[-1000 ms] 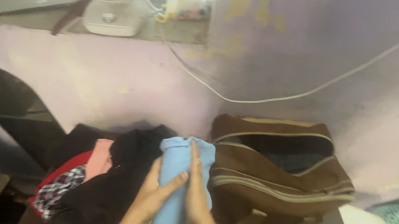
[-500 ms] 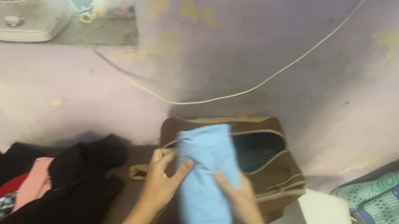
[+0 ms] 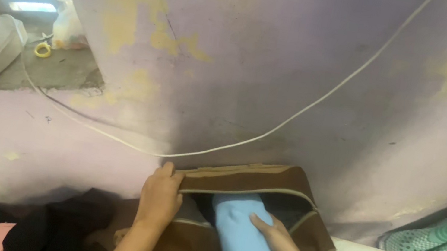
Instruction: The person folds several garments by hand on a small table and places them into a brown duffel bag. Items handled include a black t-shirt, a white t-shirt, white shorts, black pants, a light blue t-shirt, and a dark t-shirt. Each item is folded and then packed into the bag.
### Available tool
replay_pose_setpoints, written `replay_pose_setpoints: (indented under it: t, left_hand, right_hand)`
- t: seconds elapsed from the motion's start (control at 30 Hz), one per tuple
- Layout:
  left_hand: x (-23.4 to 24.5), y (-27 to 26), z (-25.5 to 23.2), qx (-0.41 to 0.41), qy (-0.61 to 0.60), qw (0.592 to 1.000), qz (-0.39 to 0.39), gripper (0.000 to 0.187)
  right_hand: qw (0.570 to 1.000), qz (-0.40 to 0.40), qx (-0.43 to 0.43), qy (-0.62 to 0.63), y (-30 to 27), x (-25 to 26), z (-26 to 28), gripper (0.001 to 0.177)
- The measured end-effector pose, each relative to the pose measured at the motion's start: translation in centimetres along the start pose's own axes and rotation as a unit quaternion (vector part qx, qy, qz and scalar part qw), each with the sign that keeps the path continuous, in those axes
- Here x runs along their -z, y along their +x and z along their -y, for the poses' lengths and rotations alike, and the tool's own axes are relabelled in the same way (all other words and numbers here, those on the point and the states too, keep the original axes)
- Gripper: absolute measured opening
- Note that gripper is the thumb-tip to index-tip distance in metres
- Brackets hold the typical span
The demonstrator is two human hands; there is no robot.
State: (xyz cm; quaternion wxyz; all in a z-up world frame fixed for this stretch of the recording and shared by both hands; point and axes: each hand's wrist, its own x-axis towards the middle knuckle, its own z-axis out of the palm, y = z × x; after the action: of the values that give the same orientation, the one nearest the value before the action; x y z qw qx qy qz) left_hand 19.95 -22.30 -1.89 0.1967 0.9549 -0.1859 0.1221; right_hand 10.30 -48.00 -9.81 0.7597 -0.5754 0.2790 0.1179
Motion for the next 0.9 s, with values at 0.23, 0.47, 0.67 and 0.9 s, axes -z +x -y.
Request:
replay_pose_setpoints:
  t: [0.23, 0.47, 0.67, 0.9]
  left_hand:
    - [-0.1, 1.2, 0.0, -0.04, -0.156, 0.987, -0.014, 0.024]
    - [0.7, 1.5, 0.4, -0.047, -0.184, 0.982, 0.014, 0.024]
    - [0.4, 0.5, 0.5, -0.024, -0.193, 0.981, 0.028, 0.03]
    - [-0.1, -0.9, 0.2, -0.042, -0.226, 0.973, 0.01, 0.016]
  right_hand:
    - [0.994, 0.04, 0.082, -0.062, 12.0, -10.3, -3.5, 0.057]
    - [0.958, 0.111, 0.078, -0.254, 11.8, -11.6, -3.4, 0.074]
    - [0.816, -0.11, 0.384, -0.418, 3.6, -15.5, -3.2, 0.057]
    - [0.777, 0.005, 0.216, -0.592, 3.6, -17.5, -3.2, 0.051]
